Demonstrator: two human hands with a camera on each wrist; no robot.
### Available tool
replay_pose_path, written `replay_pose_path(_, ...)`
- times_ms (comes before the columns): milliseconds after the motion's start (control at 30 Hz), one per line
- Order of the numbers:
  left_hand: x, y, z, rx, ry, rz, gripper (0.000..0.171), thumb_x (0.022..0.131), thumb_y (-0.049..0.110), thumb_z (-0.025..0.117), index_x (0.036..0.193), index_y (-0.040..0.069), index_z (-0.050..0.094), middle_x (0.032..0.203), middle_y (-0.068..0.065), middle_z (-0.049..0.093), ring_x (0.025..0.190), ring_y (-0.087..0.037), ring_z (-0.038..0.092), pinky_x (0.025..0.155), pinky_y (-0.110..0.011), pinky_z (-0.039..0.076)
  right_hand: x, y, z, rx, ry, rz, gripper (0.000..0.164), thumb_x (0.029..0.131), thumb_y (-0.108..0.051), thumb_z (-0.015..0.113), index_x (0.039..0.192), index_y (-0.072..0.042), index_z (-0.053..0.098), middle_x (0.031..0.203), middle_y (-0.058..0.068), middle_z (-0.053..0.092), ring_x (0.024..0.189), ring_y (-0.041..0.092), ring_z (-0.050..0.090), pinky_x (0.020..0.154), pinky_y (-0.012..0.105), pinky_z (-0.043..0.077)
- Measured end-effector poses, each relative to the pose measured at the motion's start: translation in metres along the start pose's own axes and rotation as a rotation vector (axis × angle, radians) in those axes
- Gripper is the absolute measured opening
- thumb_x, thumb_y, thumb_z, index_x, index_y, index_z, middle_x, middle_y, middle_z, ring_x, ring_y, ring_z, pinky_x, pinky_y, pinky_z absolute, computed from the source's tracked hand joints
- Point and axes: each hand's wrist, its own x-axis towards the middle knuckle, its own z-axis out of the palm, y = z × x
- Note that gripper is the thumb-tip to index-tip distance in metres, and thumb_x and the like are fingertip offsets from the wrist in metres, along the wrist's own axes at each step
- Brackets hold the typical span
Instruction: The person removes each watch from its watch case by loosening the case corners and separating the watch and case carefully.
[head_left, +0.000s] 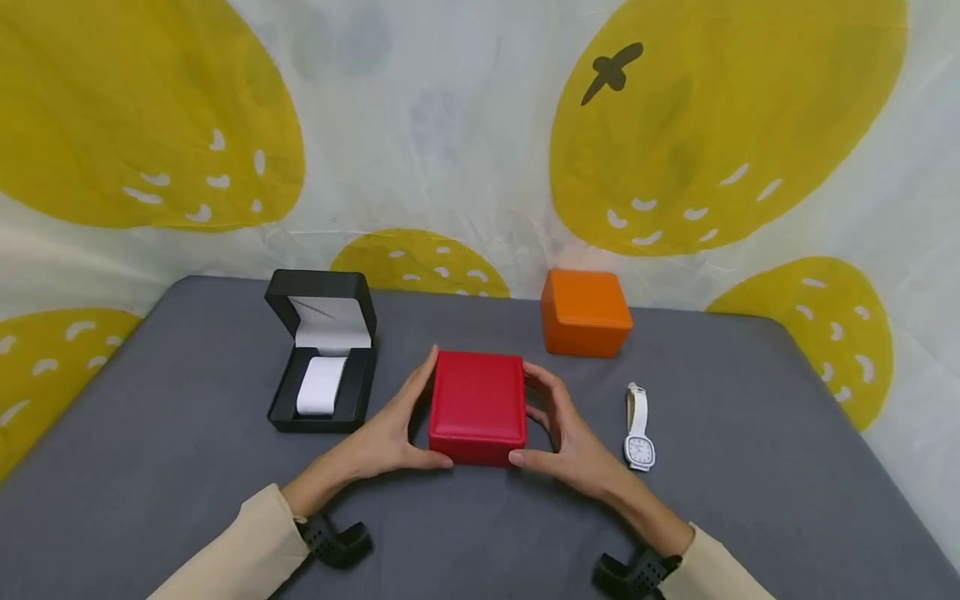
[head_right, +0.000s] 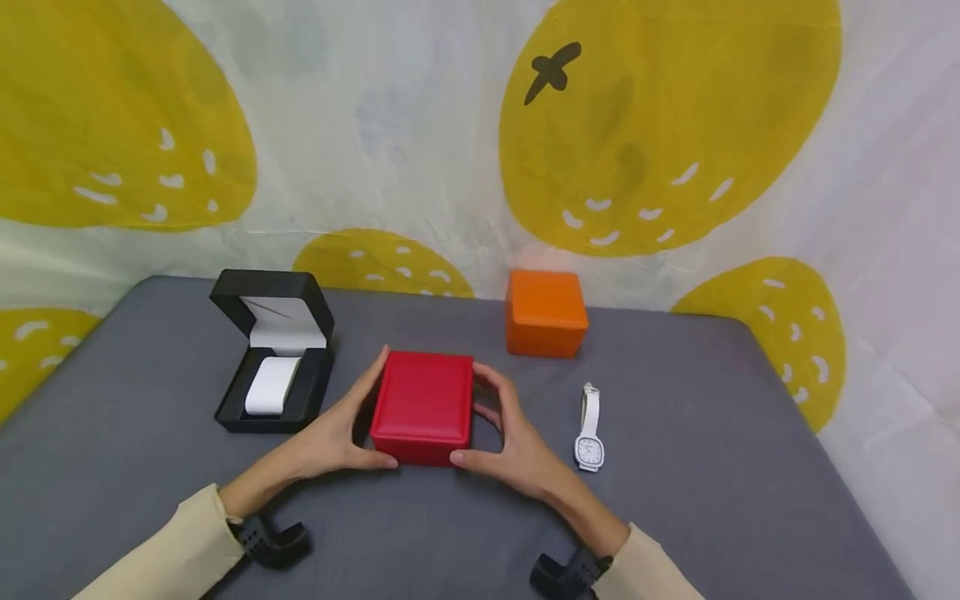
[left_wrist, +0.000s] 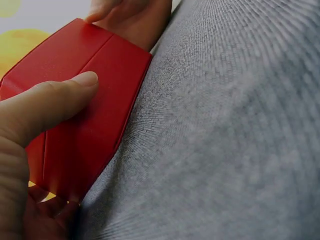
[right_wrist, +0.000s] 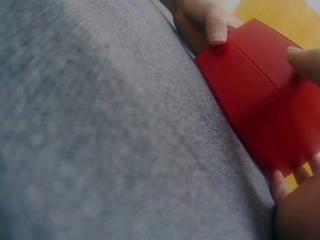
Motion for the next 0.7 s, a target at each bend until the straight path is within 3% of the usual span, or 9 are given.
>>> replay_pose_path(200, 0.004, 0.018, -0.009, -0.003, 0.017, 0.039, 0.117, 0.062, 0.021, 0.081, 0.142, 0.029, -0.004, 0.143, 0.001, 0.013, 0.128, -0.016, 0.017, 0.098, -0.05, 0.023, 0.008, -0.003, -0.006, -0.03, -0.026, -0.048, 0.091, 0.068, 0.011, 0.067, 0.138, 0.003, 0.009, 0.141, 0.019, 0.016, 0.128, 0.033, 0.017, 0.098, 0.049, 0.025)
replay_pose_path(367, 0.006, 0.031, -0.009, -0.019, 0.017, 0.061, 0.116, 0.061, 0.012, 0.081, 0.143, 0.024, 0.0, 0.14, -0.007, 0.019, 0.126, -0.02, 0.021, 0.098, -0.052, 0.022, 0.008, -0.002, -0.008, -0.037, -0.022, -0.037, 0.093, 0.067, 0.011, 0.067, 0.138, 0.003, 0.008, 0.142, 0.019, 0.015, 0.129, 0.032, 0.015, 0.097, 0.051, 0.024)
replay_pose_path(633, 0.004, -0.001, -0.001, 0.038, 0.029, 0.06, 0.118, 0.06, 0.025, 0.082, 0.143, 0.03, -0.002, 0.14, 0.007, 0.019, 0.124, -0.01, 0.024, 0.096, -0.044, 0.03, 0.007, 0.005, -0.008, 0.032, -0.042, 0.015, 0.094, 0.067, 0.008, 0.071, 0.136, 0.002, 0.007, 0.145, 0.014, 0.009, 0.131, 0.028, 0.014, 0.101, 0.043, 0.023)
replay_pose_path(700, 0.003, -0.002, 0.0, 0.046, 0.028, 0.059, 0.118, 0.06, 0.026, 0.082, 0.143, 0.03, -0.002, 0.139, 0.008, 0.019, 0.123, -0.01, 0.025, 0.096, -0.042, 0.031, 0.006, 0.006, -0.007, 0.055, -0.029, 0.047, 0.095, 0.067, 0.006, 0.071, 0.137, 0.0, 0.007, 0.145, 0.013, 0.011, 0.131, 0.027, 0.014, 0.101, 0.041, 0.023)
